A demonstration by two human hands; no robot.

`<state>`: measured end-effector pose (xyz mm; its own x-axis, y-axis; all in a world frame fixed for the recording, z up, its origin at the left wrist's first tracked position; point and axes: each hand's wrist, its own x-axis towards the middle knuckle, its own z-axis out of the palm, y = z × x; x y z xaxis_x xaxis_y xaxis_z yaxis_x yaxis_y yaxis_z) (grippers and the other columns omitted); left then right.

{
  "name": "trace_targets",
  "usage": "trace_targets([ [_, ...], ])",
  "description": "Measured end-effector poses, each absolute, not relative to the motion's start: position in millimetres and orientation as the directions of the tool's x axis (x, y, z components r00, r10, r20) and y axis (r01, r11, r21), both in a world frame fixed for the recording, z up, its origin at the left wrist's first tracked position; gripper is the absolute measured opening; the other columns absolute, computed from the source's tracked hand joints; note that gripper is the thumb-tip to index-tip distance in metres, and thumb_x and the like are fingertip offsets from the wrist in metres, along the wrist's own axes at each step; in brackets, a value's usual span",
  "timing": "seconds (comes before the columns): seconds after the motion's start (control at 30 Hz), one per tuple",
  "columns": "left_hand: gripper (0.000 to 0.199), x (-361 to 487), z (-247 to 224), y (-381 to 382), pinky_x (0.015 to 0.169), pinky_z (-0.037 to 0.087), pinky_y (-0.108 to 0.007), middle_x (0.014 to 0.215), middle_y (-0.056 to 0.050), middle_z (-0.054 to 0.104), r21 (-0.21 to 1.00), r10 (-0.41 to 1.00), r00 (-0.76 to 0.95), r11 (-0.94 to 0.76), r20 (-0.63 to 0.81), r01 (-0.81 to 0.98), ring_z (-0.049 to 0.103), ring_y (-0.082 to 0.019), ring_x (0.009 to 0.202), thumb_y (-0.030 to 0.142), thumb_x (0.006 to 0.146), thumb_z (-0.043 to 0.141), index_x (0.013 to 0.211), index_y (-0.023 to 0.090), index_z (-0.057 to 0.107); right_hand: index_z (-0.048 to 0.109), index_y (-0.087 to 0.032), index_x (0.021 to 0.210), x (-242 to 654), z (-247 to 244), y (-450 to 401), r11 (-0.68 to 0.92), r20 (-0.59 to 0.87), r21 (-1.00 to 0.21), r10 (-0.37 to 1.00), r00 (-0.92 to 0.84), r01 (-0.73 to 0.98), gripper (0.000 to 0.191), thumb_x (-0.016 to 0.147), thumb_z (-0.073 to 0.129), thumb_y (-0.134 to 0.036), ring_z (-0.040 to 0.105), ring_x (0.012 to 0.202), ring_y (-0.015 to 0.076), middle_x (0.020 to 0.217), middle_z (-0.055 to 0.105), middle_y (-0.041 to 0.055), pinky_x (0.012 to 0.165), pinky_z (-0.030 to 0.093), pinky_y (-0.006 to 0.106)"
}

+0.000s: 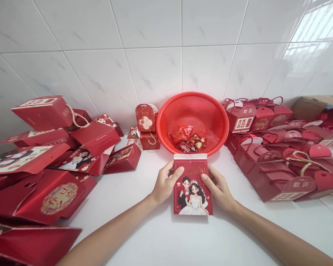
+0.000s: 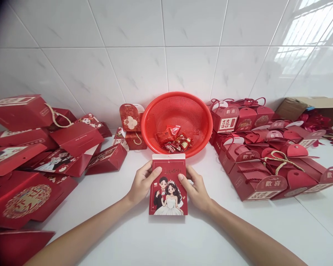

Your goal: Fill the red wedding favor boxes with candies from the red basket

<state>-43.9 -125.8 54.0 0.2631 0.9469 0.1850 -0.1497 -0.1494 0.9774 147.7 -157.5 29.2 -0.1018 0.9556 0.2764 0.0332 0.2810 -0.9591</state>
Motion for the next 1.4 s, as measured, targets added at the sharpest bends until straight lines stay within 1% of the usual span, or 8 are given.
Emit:
trace_targets([
  [0.4,0.032,-45,54,-127,0.080,0.055,-0.033,0.105,-0.008,0.075,0.978,0.944,0.257,-0.187,0.206,-0.097,0.070,-0.025,0.094,0.045,0.086,0.067,0.103,0.018,0.065,0.061,-0.022,0.110,149,28,-158,0.287,0.282,-0.957,0.951,-0.124,0.029,0.036,0.094,0.052,-0.053,0.070,0.092,0.0251,0.107,0.072,0.0070,0.073,0.060,0.035],
  [0.47,0.034,-45,56,-127,0.082,0.055,-0.033,0.109,-0.008,0.074,0.974,0.944,0.238,-0.213,0.227,-0.082,0.070,-0.025,0.097,0.042,0.085,0.068,0.109,0.019,0.062,0.062,-0.022,0.108,150,27,-157,0.299,0.293,-0.953,0.948,-0.122,0.039,0.034,0.095,0.052,-0.052,0.070,0.087,0.0237,0.104,0.072,0.0064,0.071,0.059,0.034],
  [0.63,0.054,-47,61,-127,0.092,0.052,-0.037,0.112,-0.007,0.072,0.947,0.932,0.176,-0.319,0.318,-0.024,0.069,-0.023,0.102,0.035,0.085,0.070,0.132,0.024,0.044,0.061,-0.021,0.109,150,27,-156,0.330,0.322,-0.942,0.940,-0.115,0.066,0.033,0.096,0.052,-0.049,0.069,0.085,0.0222,0.102,0.073,0.0063,0.070,0.057,0.032],
  [0.8,0.055,-52,66,-125,0.098,0.050,-0.038,0.126,-0.010,0.067,0.915,0.900,0.211,-0.399,0.381,0.050,0.066,-0.024,0.111,0.035,0.088,0.067,0.136,0.024,0.043,0.061,-0.021,0.110,150,28,-156,0.372,0.360,-0.924,0.924,-0.130,0.087,0.032,0.096,0.052,-0.048,0.069,0.090,0.0225,0.109,0.072,0.0076,0.076,0.057,0.032],
  [0.9,0.055,-56,66,-120,0.099,0.049,-0.038,0.132,-0.010,0.063,0.902,0.893,0.196,-0.425,0.404,0.078,0.063,-0.025,0.117,0.036,0.088,0.066,0.138,0.025,0.045,0.060,-0.022,0.113,152,33,-149,0.439,0.425,-0.893,0.895,-0.136,0.101,0.034,0.096,0.051,-0.049,0.068,0.097,0.0241,0.113,0.070,0.0084,0.082,0.056,0.035],
  [1.07,0.054,-61,62,-109,0.097,0.051,-0.037,0.127,-0.010,0.066,0.879,0.876,0.180,-0.468,0.447,0.096,0.064,-0.024,0.114,0.037,0.089,0.064,0.138,0.025,0.046,0.058,-0.025,0.114,149,55,-122,0.535,0.542,-0.825,0.840,-0.013,0.184,0.029,0.094,0.056,-0.046,0.067,0.092,0.0205,0.108,0.069,0.0065,0.083,0.055,0.033],
  [1.2,0.048,-63,60,-102,0.093,0.053,-0.035,0.121,-0.009,0.068,0.871,0.871,0.159,-0.482,0.465,0.096,0.067,-0.022,0.106,0.038,0.091,0.061,0.135,0.023,0.048,0.061,-0.025,0.114,138,64,-106,0.618,0.625,-0.758,0.780,-0.036,0.210,0.027,0.096,0.055,-0.043,0.067,0.093,0.0193,0.109,0.069,0.0064,0.082,0.056,0.032],
  [1.4,0.027,-65,59,-99,0.094,0.052,-0.033,0.115,-0.007,0.069,0.848,0.863,0.145,-0.504,0.485,0.165,0.066,-0.021,0.105,0.036,0.092,0.059,0.114,0.021,0.061,0.065,-0.023,0.104,130,50,-104,0.662,0.688,-0.698,0.726,-0.002,0.274,0.020,0.098,0.051,-0.036,0.068,0.092,0.0202,0.101,0.071,0.0066,0.081,0.056,0.033],
])
